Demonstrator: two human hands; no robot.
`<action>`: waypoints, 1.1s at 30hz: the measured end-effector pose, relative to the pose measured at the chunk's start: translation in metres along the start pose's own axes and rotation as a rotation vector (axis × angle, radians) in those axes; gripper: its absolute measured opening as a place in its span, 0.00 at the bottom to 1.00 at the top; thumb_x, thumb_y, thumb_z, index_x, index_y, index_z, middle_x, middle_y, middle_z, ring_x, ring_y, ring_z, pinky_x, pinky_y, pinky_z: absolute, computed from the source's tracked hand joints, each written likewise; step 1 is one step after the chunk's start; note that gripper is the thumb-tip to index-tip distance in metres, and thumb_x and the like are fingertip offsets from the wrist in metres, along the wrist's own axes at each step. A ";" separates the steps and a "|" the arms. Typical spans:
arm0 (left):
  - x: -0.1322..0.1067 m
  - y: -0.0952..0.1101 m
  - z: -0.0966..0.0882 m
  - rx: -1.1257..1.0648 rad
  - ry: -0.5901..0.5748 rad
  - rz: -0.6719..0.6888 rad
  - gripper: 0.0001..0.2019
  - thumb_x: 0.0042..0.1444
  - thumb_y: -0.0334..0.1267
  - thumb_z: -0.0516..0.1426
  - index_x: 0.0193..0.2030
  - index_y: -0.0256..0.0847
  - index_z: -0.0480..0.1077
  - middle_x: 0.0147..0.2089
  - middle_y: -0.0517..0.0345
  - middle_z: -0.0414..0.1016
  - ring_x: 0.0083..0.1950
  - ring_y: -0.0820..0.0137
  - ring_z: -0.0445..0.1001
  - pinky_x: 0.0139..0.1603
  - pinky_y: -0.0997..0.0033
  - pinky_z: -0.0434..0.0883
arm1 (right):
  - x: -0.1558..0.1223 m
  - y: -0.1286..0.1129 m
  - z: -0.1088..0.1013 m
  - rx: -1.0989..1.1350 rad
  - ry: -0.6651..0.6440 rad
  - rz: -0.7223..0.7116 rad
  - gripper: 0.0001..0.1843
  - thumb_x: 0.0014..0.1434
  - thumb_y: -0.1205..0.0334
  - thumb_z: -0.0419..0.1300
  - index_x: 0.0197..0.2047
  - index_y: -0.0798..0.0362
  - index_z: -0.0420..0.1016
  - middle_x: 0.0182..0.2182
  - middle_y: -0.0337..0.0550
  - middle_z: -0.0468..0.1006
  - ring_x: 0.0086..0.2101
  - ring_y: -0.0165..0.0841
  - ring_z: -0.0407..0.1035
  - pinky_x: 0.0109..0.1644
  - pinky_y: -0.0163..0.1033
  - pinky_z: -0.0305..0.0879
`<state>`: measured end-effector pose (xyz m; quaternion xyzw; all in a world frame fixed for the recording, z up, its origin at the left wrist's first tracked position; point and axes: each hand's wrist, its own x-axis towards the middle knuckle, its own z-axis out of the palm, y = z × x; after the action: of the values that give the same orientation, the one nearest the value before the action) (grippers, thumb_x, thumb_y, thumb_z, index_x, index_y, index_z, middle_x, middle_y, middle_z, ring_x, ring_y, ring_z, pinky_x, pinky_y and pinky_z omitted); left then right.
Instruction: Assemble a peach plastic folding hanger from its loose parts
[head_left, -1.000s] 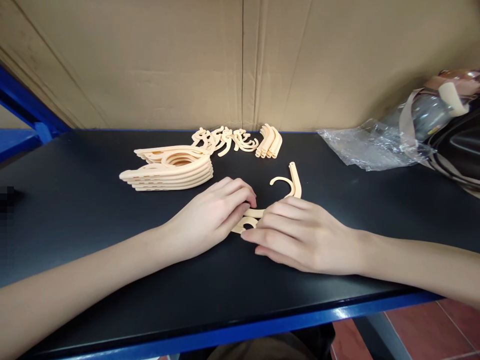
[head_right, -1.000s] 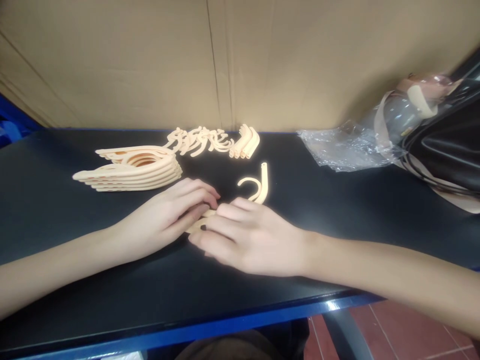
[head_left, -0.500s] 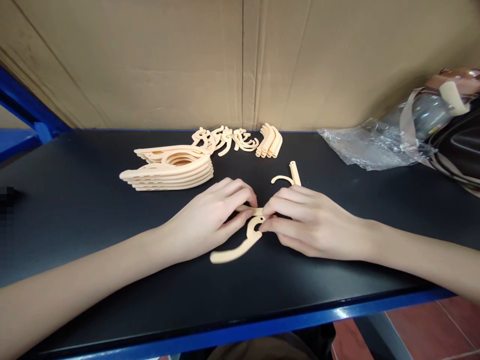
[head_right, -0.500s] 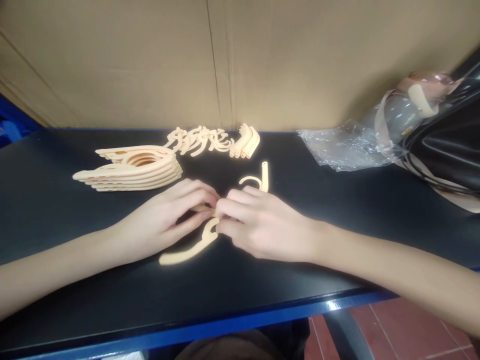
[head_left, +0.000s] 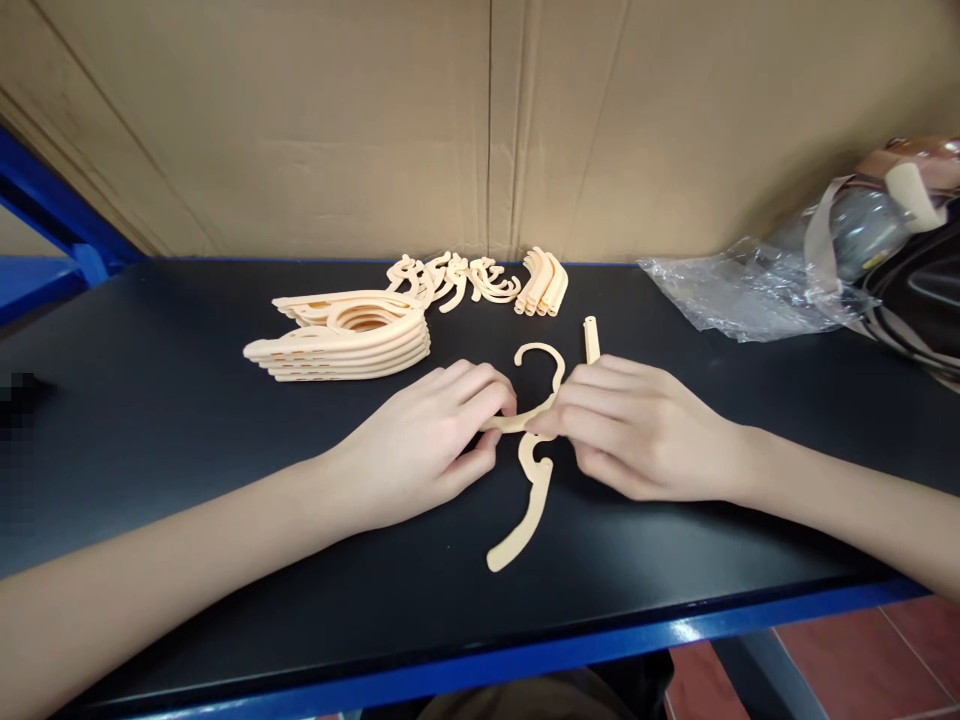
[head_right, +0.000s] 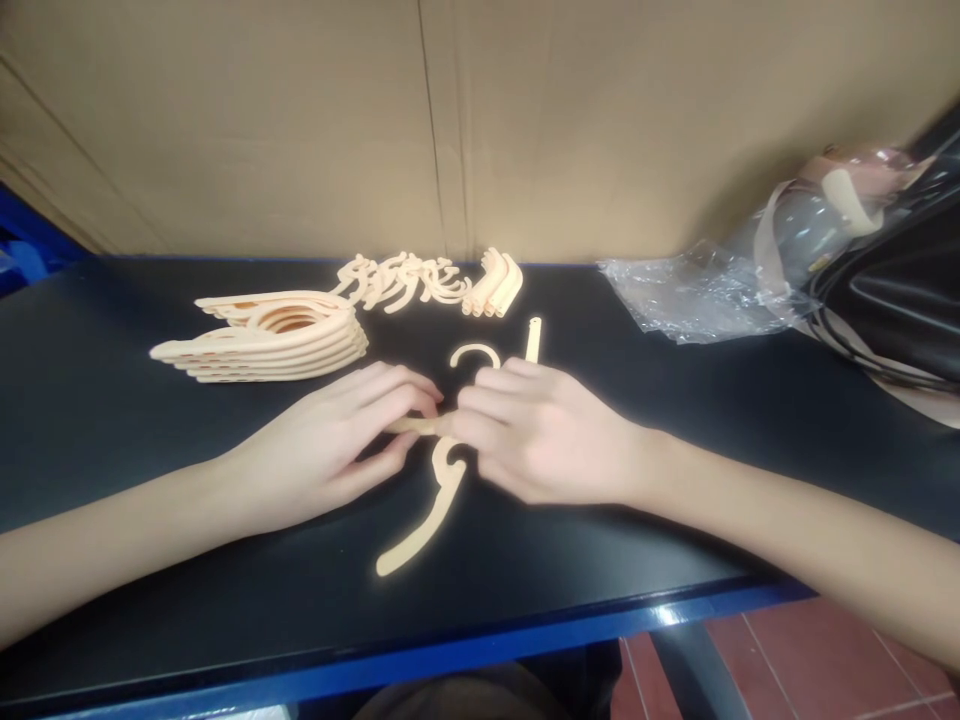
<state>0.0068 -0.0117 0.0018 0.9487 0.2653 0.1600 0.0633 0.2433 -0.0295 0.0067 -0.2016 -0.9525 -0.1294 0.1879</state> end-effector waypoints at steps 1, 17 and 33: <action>0.000 0.000 0.000 0.018 0.003 0.009 0.09 0.64 0.30 0.47 0.45 0.36 0.67 0.47 0.51 0.72 0.46 0.64 0.69 0.44 0.63 0.68 | 0.000 -0.002 0.000 0.012 -0.015 -0.028 0.13 0.67 0.68 0.49 0.44 0.57 0.74 0.31 0.42 0.75 0.33 0.33 0.65 0.37 0.39 0.60; -0.002 -0.001 0.002 0.154 0.054 0.015 0.10 0.63 0.28 0.47 0.46 0.36 0.69 0.47 0.51 0.74 0.46 0.63 0.70 0.44 0.63 0.69 | -0.011 0.023 -0.015 -0.176 -0.309 0.339 0.06 0.64 0.64 0.53 0.34 0.53 0.66 0.29 0.39 0.71 0.29 0.31 0.65 0.33 0.37 0.56; -0.003 -0.001 0.000 0.115 0.098 0.027 0.11 0.65 0.26 0.47 0.39 0.39 0.69 0.48 0.55 0.73 0.46 0.66 0.70 0.43 0.68 0.68 | -0.019 0.045 -0.010 -0.297 -0.335 0.395 0.05 0.56 0.72 0.51 0.36 0.53 0.63 0.29 0.41 0.71 0.31 0.35 0.62 0.38 0.39 0.54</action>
<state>0.0038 -0.0123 0.0003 0.9453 0.2639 0.1917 -0.0065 0.2818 0.0006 0.0155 -0.4271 -0.8832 -0.1930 0.0181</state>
